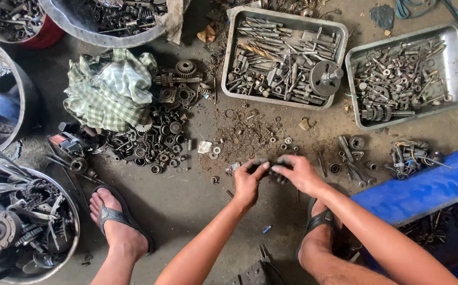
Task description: Sorting various motorcycle engine components, bolts, and screws into specific trays and containers.
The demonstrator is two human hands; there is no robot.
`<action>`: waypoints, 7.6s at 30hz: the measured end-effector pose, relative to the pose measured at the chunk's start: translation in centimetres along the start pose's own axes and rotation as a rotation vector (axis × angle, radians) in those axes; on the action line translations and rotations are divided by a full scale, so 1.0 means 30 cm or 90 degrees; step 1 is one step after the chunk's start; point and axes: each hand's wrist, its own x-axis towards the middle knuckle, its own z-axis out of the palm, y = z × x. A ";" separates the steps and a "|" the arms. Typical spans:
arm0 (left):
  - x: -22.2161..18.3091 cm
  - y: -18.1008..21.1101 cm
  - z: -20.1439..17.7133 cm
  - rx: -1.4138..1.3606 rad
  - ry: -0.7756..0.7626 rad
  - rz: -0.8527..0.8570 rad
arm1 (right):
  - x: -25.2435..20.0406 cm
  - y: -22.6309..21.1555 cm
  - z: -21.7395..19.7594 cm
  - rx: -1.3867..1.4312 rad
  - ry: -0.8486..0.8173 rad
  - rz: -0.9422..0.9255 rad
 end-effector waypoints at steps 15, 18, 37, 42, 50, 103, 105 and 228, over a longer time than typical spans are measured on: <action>0.035 0.029 -0.004 -0.120 0.025 -0.026 | -0.001 -0.052 0.006 0.023 -0.005 -0.075; 0.032 0.037 -0.006 -0.107 0.021 -0.010 | 0.004 -0.038 0.003 0.029 -0.026 -0.073; 0.092 0.082 -0.053 0.002 0.052 0.033 | 0.098 -0.204 -0.163 -0.404 0.156 -0.239; 0.068 0.037 -0.085 0.080 0.064 0.066 | 0.232 -0.409 -0.332 -0.602 0.376 -0.290; 0.001 -0.063 -0.112 0.263 -0.032 0.064 | 0.411 -0.460 -0.520 -0.740 0.482 -0.285; 0.202 0.214 -0.550 0.578 0.002 0.302 | 0.131 0.071 0.040 -0.432 0.085 -0.373; 0.197 0.176 -0.571 0.671 -0.048 0.336 | 0.134 0.066 0.036 -0.427 0.083 -0.362; 0.172 -0.101 0.154 -0.048 0.038 -0.235 | -0.072 0.033 -0.047 -0.228 0.297 -0.211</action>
